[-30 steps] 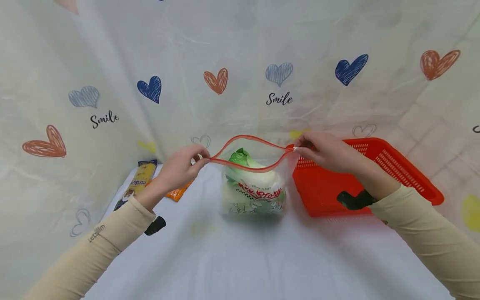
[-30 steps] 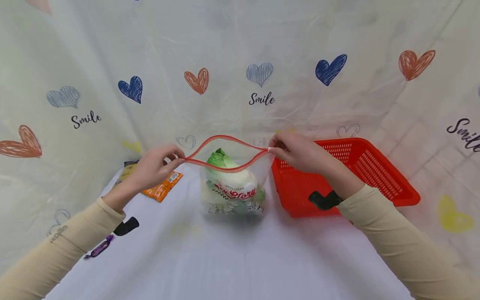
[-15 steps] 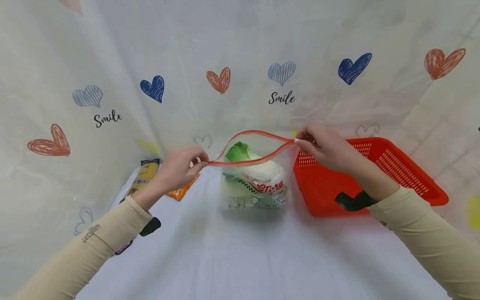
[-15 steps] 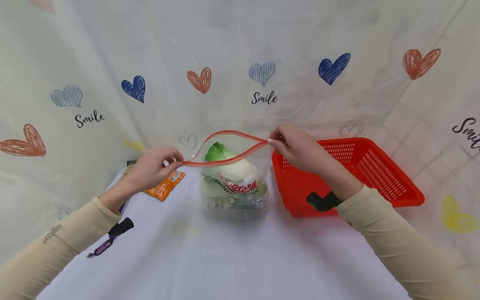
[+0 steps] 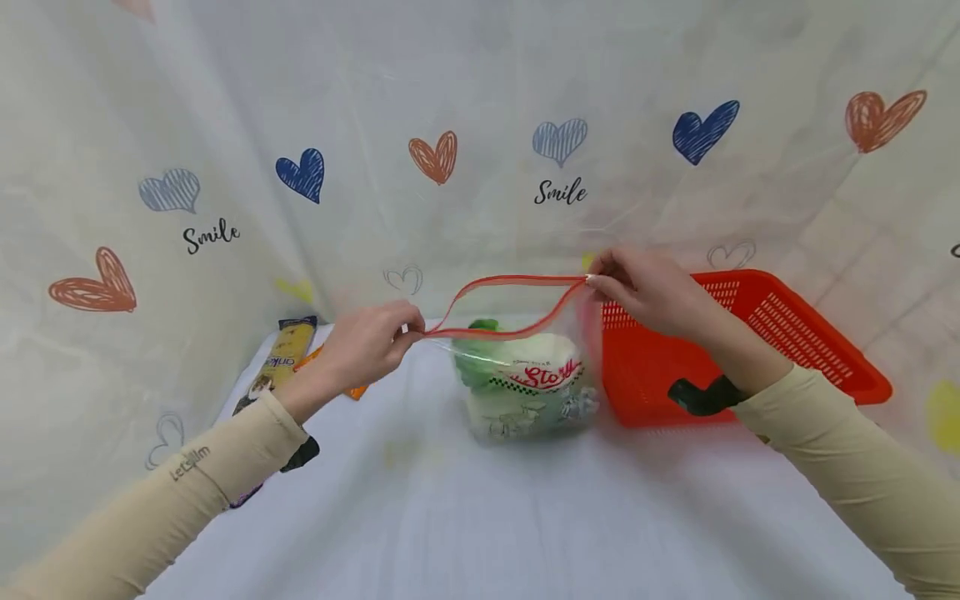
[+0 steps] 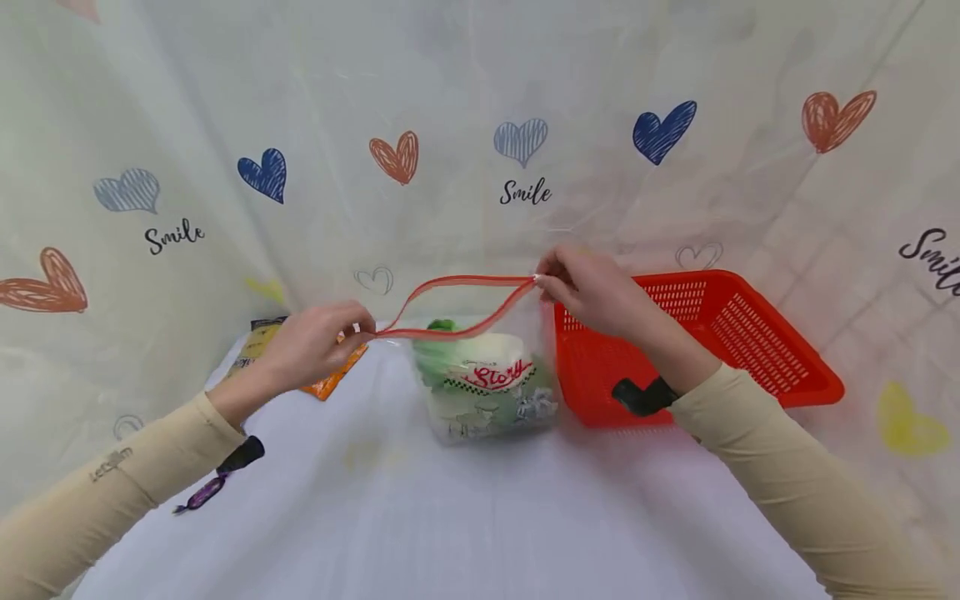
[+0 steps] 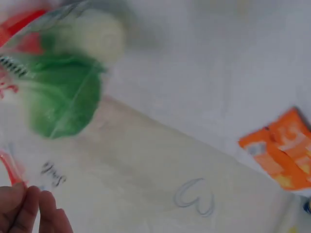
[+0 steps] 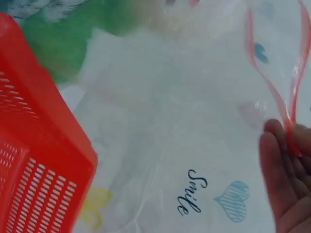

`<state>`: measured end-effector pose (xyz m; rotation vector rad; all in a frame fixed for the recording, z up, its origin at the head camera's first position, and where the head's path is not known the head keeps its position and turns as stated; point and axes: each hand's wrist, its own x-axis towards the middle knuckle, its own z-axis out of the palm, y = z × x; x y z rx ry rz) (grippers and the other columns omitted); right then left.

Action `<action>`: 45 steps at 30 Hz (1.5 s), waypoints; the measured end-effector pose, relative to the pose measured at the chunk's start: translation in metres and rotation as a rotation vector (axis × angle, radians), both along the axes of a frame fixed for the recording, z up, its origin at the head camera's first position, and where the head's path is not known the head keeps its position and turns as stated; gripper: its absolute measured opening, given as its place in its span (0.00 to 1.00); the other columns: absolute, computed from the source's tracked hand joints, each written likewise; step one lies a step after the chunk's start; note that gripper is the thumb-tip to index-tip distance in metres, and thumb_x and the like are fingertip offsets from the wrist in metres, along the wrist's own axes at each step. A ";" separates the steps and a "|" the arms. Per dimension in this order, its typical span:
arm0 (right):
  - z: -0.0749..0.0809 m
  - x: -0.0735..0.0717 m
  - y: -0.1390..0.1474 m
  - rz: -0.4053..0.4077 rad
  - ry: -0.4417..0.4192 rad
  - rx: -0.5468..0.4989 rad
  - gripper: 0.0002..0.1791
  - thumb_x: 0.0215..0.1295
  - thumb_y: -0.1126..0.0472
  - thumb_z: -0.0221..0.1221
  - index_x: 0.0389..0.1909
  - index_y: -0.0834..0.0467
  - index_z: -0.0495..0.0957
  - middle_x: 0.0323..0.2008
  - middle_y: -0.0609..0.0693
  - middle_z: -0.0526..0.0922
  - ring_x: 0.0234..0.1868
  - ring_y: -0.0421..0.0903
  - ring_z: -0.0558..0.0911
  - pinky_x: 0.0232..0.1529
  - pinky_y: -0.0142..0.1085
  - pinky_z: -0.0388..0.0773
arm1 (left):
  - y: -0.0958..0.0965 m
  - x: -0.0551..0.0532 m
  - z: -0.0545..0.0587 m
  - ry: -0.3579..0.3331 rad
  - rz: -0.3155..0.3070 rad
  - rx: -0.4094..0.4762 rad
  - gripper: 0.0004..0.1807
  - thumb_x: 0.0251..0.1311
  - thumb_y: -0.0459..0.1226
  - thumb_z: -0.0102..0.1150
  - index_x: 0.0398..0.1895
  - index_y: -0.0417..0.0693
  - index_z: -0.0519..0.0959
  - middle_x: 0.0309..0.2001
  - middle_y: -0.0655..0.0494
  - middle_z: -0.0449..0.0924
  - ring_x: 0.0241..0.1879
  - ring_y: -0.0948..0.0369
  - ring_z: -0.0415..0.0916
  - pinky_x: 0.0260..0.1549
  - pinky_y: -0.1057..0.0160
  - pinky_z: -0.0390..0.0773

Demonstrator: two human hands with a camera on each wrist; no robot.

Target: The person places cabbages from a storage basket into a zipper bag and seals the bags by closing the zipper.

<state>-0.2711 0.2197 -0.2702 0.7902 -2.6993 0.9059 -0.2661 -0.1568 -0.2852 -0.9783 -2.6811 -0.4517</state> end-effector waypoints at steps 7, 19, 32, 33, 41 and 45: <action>0.003 0.000 0.007 -0.002 -0.051 0.019 0.07 0.70 0.64 0.57 0.46 0.61 0.74 0.36 0.52 0.82 0.38 0.47 0.83 0.40 0.28 0.80 | -0.007 0.002 0.006 -0.026 0.038 0.047 0.03 0.63 0.31 0.60 0.37 0.45 0.81 0.36 0.55 0.82 0.33 0.59 0.78 0.33 0.58 0.78; 0.007 0.004 0.018 -0.041 -0.029 -0.001 0.07 0.69 0.66 0.58 0.46 0.61 0.74 0.37 0.52 0.82 0.38 0.48 0.82 0.39 0.24 0.78 | -0.003 -0.002 0.015 -0.057 0.029 0.138 0.03 0.65 0.32 0.58 0.38 0.45 0.81 0.38 0.54 0.83 0.34 0.58 0.80 0.31 0.57 0.78; 0.004 -0.002 0.024 -0.056 -0.071 -0.112 0.12 0.69 0.63 0.58 0.50 0.62 0.78 0.40 0.55 0.83 0.40 0.49 0.85 0.39 0.22 0.78 | -0.007 -0.009 0.014 -0.396 0.093 0.504 0.08 0.70 0.37 0.54 0.46 0.43 0.77 0.40 0.46 0.82 0.38 0.54 0.81 0.34 0.59 0.84; 0.003 -0.003 0.025 -0.065 -0.072 -0.104 0.12 0.69 0.63 0.59 0.51 0.62 0.79 0.40 0.54 0.83 0.40 0.49 0.84 0.39 0.21 0.77 | -0.006 -0.009 0.013 -0.392 0.094 0.508 0.07 0.70 0.36 0.55 0.45 0.43 0.78 0.39 0.47 0.83 0.37 0.56 0.82 0.33 0.59 0.84; -0.005 -0.006 0.028 -0.099 -0.129 -0.027 0.14 0.66 0.61 0.63 0.51 0.56 0.82 0.42 0.52 0.84 0.44 0.48 0.81 0.41 0.21 0.75 | -0.004 -0.014 0.002 -0.408 0.092 0.552 0.08 0.71 0.37 0.54 0.46 0.43 0.77 0.39 0.47 0.82 0.37 0.56 0.81 0.33 0.62 0.83; -0.008 -0.006 0.030 -0.147 -0.163 -0.058 0.14 0.66 0.58 0.63 0.51 0.55 0.82 0.43 0.52 0.83 0.44 0.48 0.81 0.40 0.22 0.76 | -0.010 -0.019 0.000 -0.460 0.116 0.591 0.09 0.71 0.38 0.53 0.47 0.42 0.76 0.42 0.43 0.82 0.38 0.54 0.81 0.34 0.62 0.83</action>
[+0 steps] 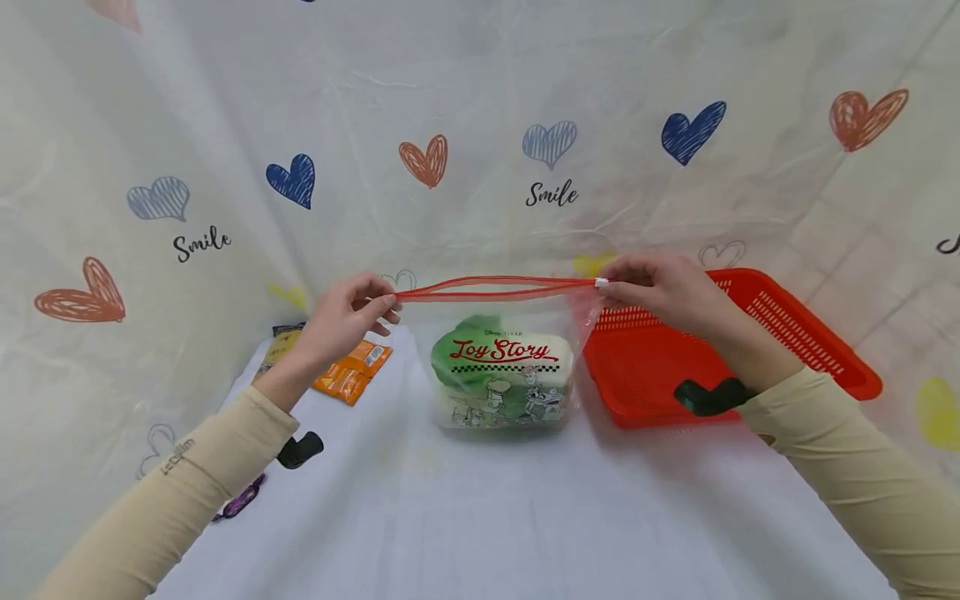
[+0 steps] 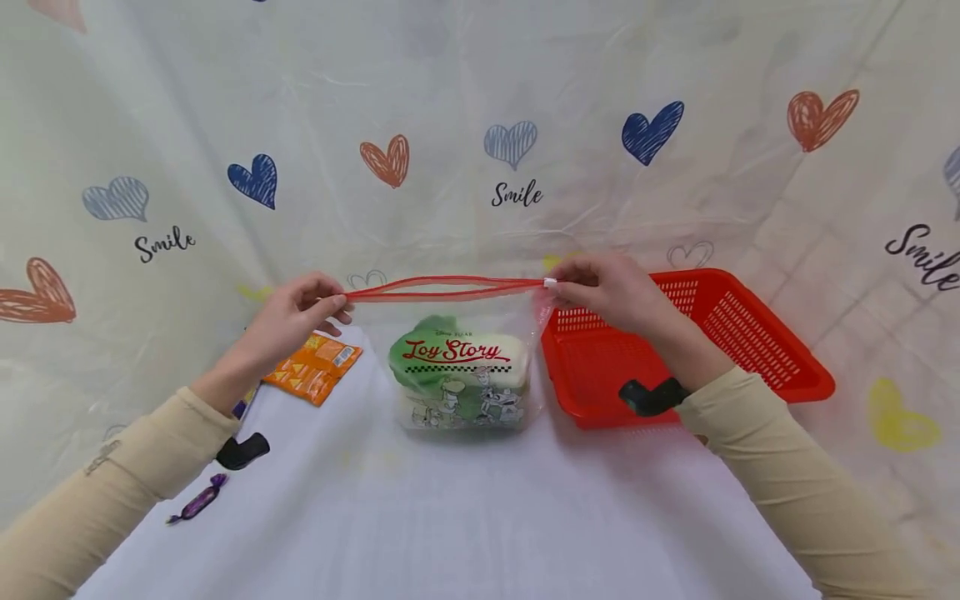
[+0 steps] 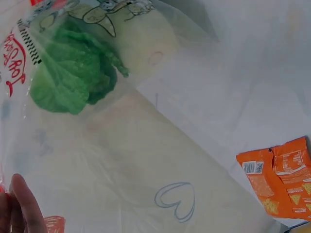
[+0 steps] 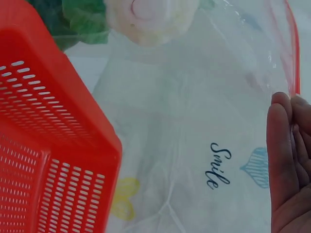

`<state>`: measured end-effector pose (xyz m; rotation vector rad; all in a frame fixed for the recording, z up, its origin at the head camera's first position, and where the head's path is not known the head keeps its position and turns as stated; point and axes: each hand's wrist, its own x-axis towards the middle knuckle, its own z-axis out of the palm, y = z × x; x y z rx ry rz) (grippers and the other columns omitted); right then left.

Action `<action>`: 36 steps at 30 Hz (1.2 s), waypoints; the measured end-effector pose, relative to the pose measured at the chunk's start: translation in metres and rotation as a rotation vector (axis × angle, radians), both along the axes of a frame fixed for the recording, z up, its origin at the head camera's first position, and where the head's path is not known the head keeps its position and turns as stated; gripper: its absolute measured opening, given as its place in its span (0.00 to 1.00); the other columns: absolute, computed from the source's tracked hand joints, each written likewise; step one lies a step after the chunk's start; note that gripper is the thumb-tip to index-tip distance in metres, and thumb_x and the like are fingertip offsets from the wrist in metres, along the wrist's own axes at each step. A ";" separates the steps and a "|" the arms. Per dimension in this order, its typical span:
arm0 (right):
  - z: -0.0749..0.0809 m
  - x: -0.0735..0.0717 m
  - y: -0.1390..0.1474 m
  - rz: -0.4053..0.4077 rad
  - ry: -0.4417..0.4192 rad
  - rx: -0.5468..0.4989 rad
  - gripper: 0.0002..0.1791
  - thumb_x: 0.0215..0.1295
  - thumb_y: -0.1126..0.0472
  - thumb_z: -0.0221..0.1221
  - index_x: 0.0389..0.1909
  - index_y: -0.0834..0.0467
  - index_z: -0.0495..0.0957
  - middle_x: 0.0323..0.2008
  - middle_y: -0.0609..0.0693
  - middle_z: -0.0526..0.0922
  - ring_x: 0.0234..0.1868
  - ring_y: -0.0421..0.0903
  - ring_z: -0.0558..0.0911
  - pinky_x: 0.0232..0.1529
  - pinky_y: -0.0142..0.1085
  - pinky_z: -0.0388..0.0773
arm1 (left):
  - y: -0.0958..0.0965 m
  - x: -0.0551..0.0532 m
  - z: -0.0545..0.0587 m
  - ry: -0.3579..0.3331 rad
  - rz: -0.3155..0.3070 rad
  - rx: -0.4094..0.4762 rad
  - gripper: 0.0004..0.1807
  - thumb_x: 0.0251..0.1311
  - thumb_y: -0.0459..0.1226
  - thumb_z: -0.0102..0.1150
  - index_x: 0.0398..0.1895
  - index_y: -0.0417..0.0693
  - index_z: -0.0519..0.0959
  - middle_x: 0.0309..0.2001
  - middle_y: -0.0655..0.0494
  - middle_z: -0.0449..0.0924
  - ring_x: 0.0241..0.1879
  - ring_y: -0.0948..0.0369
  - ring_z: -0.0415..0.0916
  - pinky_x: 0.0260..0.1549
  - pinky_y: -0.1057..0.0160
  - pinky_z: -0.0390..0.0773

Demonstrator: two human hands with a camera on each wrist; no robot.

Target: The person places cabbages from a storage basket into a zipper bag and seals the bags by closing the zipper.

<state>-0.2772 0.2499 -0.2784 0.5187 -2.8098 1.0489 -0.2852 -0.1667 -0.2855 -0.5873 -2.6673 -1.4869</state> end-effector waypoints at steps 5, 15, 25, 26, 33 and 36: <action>-0.006 -0.004 -0.002 0.017 0.015 -0.030 0.12 0.64 0.59 0.64 0.46 0.58 0.83 0.39 0.52 0.84 0.40 0.48 0.81 0.39 0.24 0.78 | -0.004 -0.011 -0.002 -0.045 -0.032 -0.038 0.11 0.70 0.40 0.54 0.48 0.42 0.76 0.42 0.44 0.82 0.40 0.54 0.81 0.37 0.61 0.83; -0.020 -0.011 -0.011 0.021 0.051 -0.157 0.12 0.64 0.57 0.65 0.45 0.58 0.81 0.39 0.53 0.82 0.39 0.48 0.81 0.41 0.24 0.78 | 0.042 -0.029 0.013 0.133 -0.008 -0.170 0.17 0.71 0.47 0.51 0.55 0.50 0.77 0.53 0.55 0.78 0.52 0.56 0.76 0.52 0.53 0.75; -0.030 -0.016 -0.028 0.034 0.071 -0.299 0.08 0.64 0.62 0.64 0.42 0.61 0.83 0.35 0.56 0.82 0.35 0.47 0.80 0.37 0.27 0.79 | 0.120 -0.030 0.028 0.311 -0.303 -0.245 0.14 0.68 0.42 0.57 0.53 0.46 0.80 0.51 0.56 0.82 0.52 0.63 0.77 0.55 0.63 0.73; -0.030 -0.016 -0.029 0.055 0.073 -0.317 0.08 0.64 0.64 0.63 0.43 0.62 0.83 0.36 0.58 0.83 0.35 0.46 0.81 0.38 0.27 0.79 | 0.125 -0.031 0.028 0.300 -0.326 -0.255 0.14 0.67 0.42 0.58 0.52 0.47 0.80 0.50 0.56 0.82 0.52 0.64 0.77 0.55 0.63 0.73; -0.029 -0.010 -0.027 0.147 0.073 -0.356 0.09 0.66 0.65 0.62 0.44 0.64 0.82 0.37 0.59 0.85 0.34 0.43 0.85 0.40 0.31 0.82 | 0.150 -0.034 0.022 0.247 -0.440 -0.317 0.11 0.62 0.37 0.64 0.47 0.46 0.82 0.45 0.59 0.83 0.47 0.67 0.79 0.50 0.69 0.74; -0.029 -0.006 -0.026 0.149 0.079 -0.346 0.10 0.65 0.63 0.63 0.44 0.63 0.82 0.35 0.57 0.85 0.34 0.45 0.86 0.40 0.31 0.82 | 0.154 -0.037 0.016 0.214 -0.454 -0.295 0.08 0.62 0.34 0.64 0.44 0.45 0.83 0.41 0.58 0.84 0.43 0.67 0.79 0.47 0.70 0.75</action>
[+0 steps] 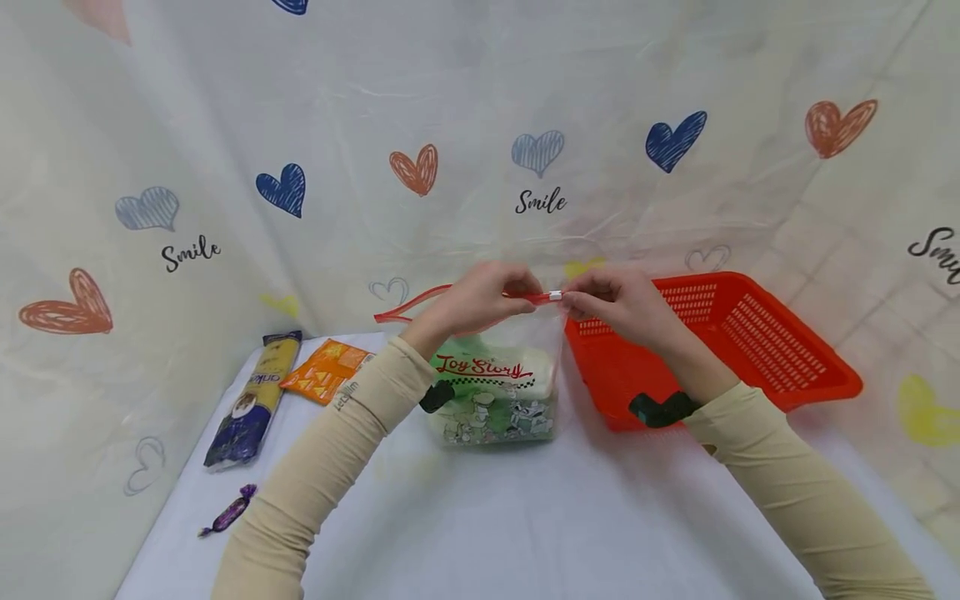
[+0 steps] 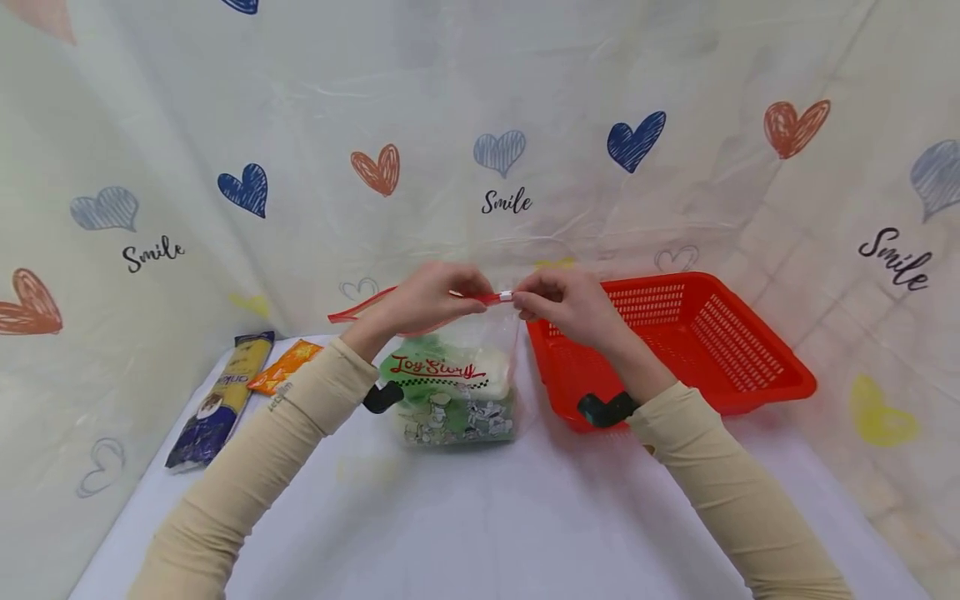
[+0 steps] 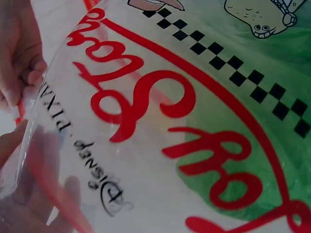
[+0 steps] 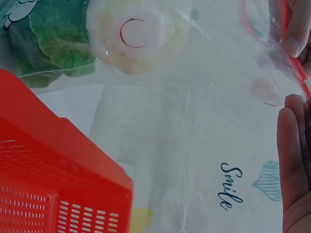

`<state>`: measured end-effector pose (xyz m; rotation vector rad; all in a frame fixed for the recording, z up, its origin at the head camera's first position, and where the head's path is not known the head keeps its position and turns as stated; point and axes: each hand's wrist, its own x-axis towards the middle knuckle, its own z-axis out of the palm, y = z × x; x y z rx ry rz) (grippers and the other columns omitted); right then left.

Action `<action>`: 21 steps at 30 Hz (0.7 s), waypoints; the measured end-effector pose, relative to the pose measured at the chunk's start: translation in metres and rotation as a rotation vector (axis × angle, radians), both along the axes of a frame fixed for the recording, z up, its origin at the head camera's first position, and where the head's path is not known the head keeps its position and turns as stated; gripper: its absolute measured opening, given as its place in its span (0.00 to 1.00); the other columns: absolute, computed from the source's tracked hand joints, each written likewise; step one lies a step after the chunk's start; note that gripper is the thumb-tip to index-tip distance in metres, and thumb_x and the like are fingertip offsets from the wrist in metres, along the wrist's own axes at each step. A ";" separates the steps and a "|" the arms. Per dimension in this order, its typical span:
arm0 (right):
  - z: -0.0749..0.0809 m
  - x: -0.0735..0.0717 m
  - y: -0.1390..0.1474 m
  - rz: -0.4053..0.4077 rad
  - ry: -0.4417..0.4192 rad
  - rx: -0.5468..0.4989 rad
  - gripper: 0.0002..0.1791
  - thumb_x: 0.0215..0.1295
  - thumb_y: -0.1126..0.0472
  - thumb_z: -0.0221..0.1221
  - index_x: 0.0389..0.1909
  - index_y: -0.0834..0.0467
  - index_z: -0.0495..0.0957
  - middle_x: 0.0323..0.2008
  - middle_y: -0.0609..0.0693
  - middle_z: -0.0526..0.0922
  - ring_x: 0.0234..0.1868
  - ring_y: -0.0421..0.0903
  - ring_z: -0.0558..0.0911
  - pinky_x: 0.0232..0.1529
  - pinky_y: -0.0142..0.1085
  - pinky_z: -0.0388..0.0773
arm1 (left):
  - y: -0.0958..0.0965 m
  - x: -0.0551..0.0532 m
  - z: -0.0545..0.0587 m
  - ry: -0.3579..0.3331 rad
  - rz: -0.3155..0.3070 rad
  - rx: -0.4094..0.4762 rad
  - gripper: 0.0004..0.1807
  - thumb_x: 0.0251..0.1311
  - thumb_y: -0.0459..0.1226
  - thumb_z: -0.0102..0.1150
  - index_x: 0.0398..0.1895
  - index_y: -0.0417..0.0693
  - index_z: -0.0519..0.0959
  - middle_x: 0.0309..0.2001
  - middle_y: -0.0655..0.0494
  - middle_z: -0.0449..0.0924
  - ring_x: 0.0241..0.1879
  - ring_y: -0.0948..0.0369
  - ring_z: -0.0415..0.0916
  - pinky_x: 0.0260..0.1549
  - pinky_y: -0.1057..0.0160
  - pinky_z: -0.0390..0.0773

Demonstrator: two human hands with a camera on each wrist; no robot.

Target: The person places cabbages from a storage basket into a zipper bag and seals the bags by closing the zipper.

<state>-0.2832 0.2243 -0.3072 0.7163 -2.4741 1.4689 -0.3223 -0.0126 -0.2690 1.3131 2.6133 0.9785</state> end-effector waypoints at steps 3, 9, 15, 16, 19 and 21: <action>-0.001 0.001 -0.001 -0.009 0.014 0.014 0.10 0.64 0.62 0.64 0.43 0.63 0.83 0.35 0.56 0.86 0.33 0.46 0.86 0.39 0.31 0.82 | 0.000 -0.002 -0.004 -0.023 0.016 0.028 0.07 0.62 0.33 0.63 0.42 0.45 0.83 0.38 0.58 0.84 0.39 0.67 0.80 0.43 0.70 0.76; -0.001 0.003 -0.004 -0.029 0.049 0.030 0.09 0.64 0.61 0.65 0.42 0.62 0.84 0.32 0.54 0.86 0.32 0.49 0.86 0.37 0.31 0.82 | 0.004 -0.003 -0.008 -0.030 0.026 0.099 0.06 0.62 0.36 0.65 0.41 0.46 0.85 0.37 0.60 0.85 0.37 0.68 0.80 0.42 0.70 0.77; 0.001 0.005 -0.008 -0.026 0.097 0.060 0.09 0.63 0.61 0.65 0.42 0.61 0.84 0.30 0.52 0.85 0.30 0.44 0.86 0.36 0.30 0.82 | 0.008 0.000 -0.011 -0.033 0.026 0.145 0.06 0.61 0.38 0.66 0.38 0.47 0.85 0.34 0.61 0.85 0.35 0.68 0.80 0.39 0.69 0.78; 0.001 0.005 -0.008 -0.020 0.105 0.064 0.08 0.63 0.62 0.65 0.41 0.60 0.84 0.30 0.51 0.85 0.30 0.43 0.85 0.35 0.30 0.82 | 0.008 0.000 -0.012 -0.036 0.022 0.146 0.06 0.61 0.38 0.66 0.38 0.47 0.85 0.34 0.61 0.85 0.35 0.67 0.80 0.39 0.69 0.78; 0.000 0.005 -0.009 0.003 0.131 0.078 0.07 0.61 0.63 0.66 0.40 0.59 0.84 0.29 0.50 0.85 0.28 0.43 0.85 0.34 0.31 0.83 | 0.009 0.001 -0.014 -0.026 0.007 0.145 0.07 0.62 0.39 0.65 0.39 0.46 0.86 0.34 0.60 0.85 0.35 0.68 0.80 0.39 0.69 0.78; 0.000 0.006 -0.010 0.008 0.146 0.094 0.06 0.61 0.62 0.66 0.39 0.58 0.84 0.29 0.49 0.85 0.28 0.42 0.85 0.33 0.32 0.83 | 0.009 0.002 -0.016 -0.018 0.000 0.148 0.06 0.62 0.39 0.65 0.38 0.46 0.86 0.34 0.60 0.85 0.35 0.68 0.80 0.39 0.69 0.78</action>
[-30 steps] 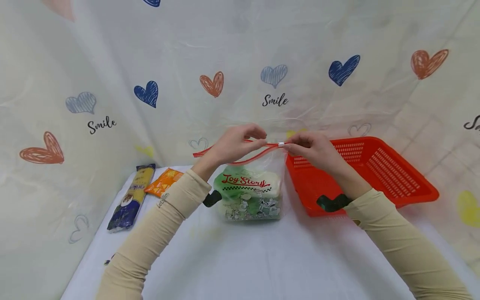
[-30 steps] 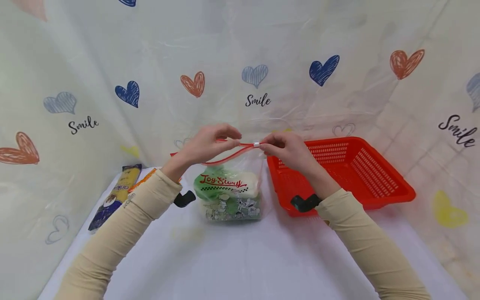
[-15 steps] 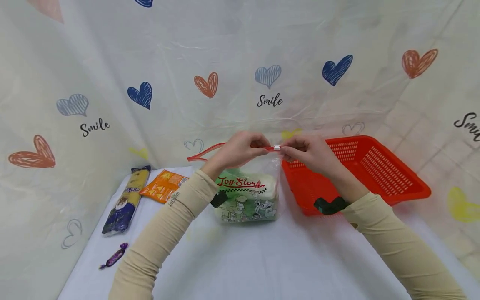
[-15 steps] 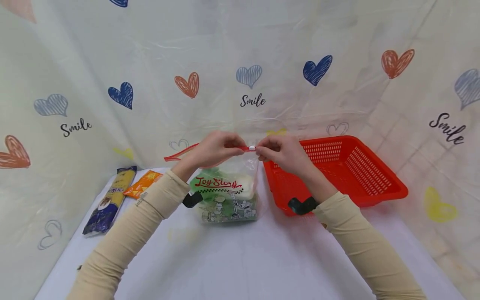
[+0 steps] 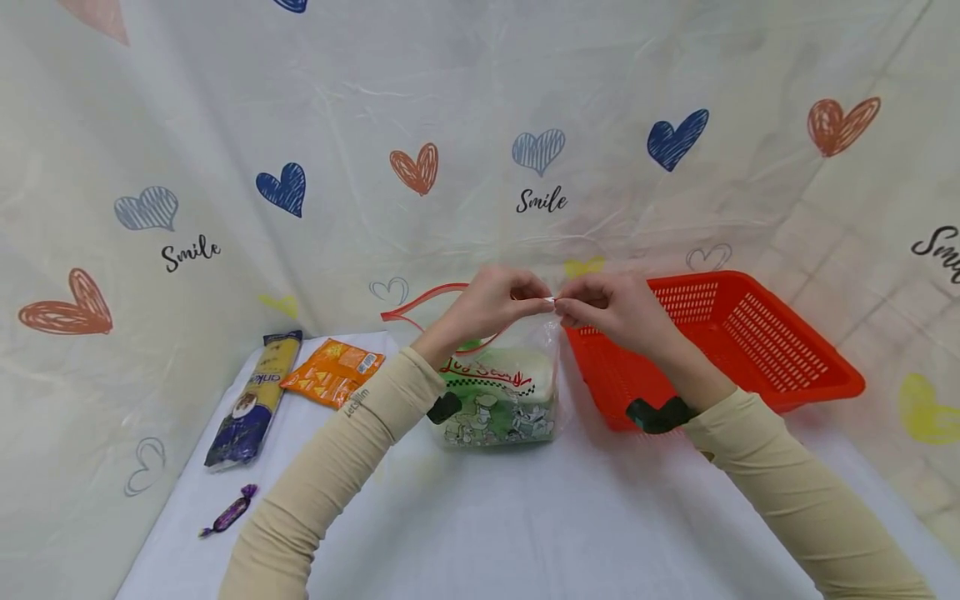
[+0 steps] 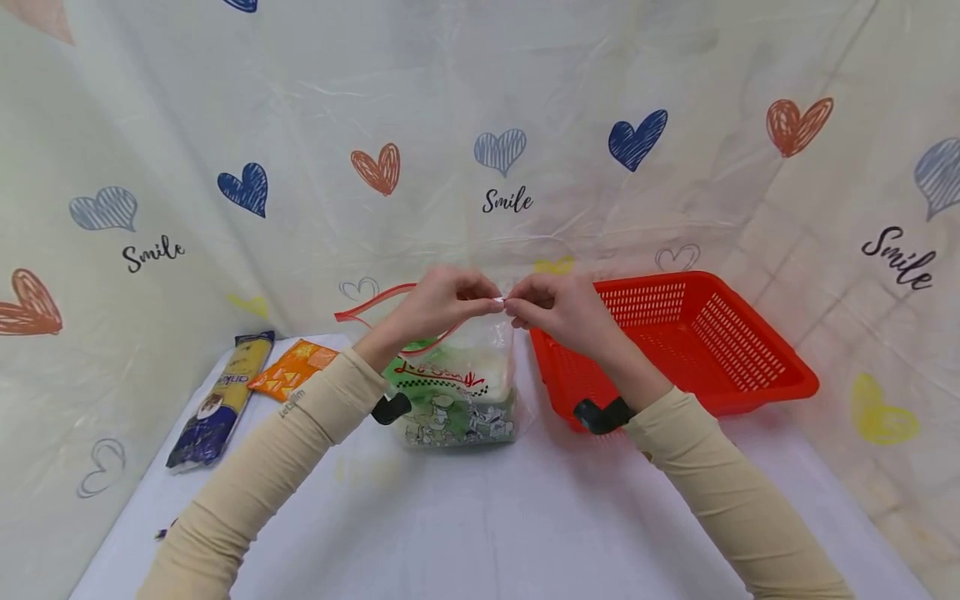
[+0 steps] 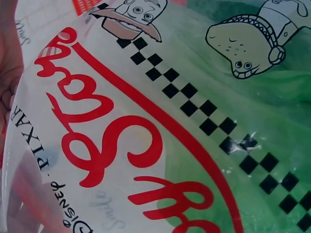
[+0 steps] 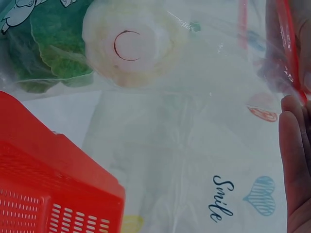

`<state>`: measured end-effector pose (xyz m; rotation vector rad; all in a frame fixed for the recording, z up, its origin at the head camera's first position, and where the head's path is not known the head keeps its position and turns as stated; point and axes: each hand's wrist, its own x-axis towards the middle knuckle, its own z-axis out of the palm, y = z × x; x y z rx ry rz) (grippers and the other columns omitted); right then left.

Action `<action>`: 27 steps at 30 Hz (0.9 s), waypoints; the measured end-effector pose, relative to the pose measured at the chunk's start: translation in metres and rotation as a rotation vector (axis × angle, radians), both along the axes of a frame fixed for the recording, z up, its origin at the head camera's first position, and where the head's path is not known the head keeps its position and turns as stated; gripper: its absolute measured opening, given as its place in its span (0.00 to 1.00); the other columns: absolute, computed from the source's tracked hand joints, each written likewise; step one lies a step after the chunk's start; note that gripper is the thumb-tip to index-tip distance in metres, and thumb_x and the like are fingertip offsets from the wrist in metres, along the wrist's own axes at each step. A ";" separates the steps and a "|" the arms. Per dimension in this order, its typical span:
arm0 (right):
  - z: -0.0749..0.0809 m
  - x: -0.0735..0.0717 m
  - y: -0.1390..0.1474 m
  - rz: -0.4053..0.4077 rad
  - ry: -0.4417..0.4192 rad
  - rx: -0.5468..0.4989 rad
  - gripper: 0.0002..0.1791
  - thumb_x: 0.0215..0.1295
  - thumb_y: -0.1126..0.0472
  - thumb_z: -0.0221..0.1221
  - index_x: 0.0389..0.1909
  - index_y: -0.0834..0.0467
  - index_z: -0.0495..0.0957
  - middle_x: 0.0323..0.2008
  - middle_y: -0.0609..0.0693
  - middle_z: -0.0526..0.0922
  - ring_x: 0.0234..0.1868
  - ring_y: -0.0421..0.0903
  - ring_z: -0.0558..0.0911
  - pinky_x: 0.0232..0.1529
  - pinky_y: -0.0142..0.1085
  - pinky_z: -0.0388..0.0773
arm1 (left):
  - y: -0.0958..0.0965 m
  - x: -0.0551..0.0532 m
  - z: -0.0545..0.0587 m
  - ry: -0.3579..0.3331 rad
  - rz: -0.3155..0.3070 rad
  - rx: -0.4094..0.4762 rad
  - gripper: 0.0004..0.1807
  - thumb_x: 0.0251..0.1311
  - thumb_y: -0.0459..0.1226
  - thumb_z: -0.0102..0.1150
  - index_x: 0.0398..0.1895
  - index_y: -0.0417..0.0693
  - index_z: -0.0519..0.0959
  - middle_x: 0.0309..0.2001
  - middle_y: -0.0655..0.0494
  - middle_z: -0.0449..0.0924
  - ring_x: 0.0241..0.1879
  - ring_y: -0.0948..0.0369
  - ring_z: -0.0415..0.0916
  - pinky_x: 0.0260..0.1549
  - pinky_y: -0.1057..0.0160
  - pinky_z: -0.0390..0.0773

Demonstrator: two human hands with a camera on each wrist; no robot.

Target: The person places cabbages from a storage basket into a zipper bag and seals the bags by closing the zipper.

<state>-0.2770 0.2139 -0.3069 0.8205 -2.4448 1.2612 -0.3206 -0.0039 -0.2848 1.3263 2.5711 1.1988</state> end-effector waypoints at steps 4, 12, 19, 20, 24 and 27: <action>-0.001 0.001 -0.002 -0.015 0.043 0.050 0.05 0.62 0.61 0.66 0.38 0.56 0.84 0.29 0.47 0.84 0.28 0.40 0.84 0.34 0.30 0.82 | -0.002 0.002 -0.002 0.015 0.004 0.012 0.06 0.62 0.39 0.64 0.37 0.48 0.86 0.34 0.61 0.85 0.35 0.69 0.79 0.40 0.69 0.78; -0.001 0.004 0.004 -0.097 0.136 0.155 0.05 0.63 0.62 0.65 0.39 0.57 0.83 0.30 0.45 0.84 0.30 0.38 0.83 0.36 0.27 0.80 | -0.020 0.004 -0.001 0.090 0.102 -0.098 0.07 0.64 0.42 0.63 0.39 0.51 0.86 0.36 0.64 0.85 0.39 0.68 0.78 0.43 0.68 0.76; -0.007 -0.001 0.019 -0.146 0.117 0.169 0.03 0.65 0.61 0.64 0.37 0.55 0.83 0.31 0.46 0.83 0.32 0.41 0.82 0.38 0.23 0.77 | -0.053 -0.001 -0.003 0.141 0.201 -0.199 0.08 0.64 0.45 0.62 0.41 0.54 0.86 0.39 0.63 0.85 0.42 0.63 0.79 0.42 0.62 0.77; -0.008 -0.002 0.022 -0.150 0.115 0.161 0.03 0.65 0.61 0.64 0.37 0.56 0.83 0.31 0.46 0.83 0.32 0.41 0.82 0.38 0.22 0.77 | -0.058 -0.003 -0.003 0.143 0.212 -0.201 0.08 0.64 0.44 0.62 0.41 0.54 0.86 0.39 0.62 0.85 0.42 0.63 0.79 0.42 0.61 0.77; -0.012 -0.005 0.033 -0.194 0.092 0.148 0.04 0.65 0.60 0.64 0.38 0.56 0.82 0.31 0.47 0.83 0.32 0.41 0.82 0.37 0.20 0.76 | -0.084 -0.007 -0.007 0.117 0.258 -0.176 0.09 0.64 0.43 0.63 0.41 0.51 0.86 0.40 0.59 0.85 0.43 0.61 0.80 0.44 0.58 0.78; -0.015 -0.006 0.039 -0.228 0.073 0.153 0.06 0.65 0.59 0.63 0.40 0.56 0.83 0.32 0.48 0.83 0.32 0.43 0.80 0.36 0.20 0.75 | -0.105 -0.008 -0.010 0.083 0.298 -0.148 0.09 0.64 0.43 0.63 0.42 0.51 0.85 0.40 0.58 0.85 0.42 0.60 0.80 0.43 0.57 0.78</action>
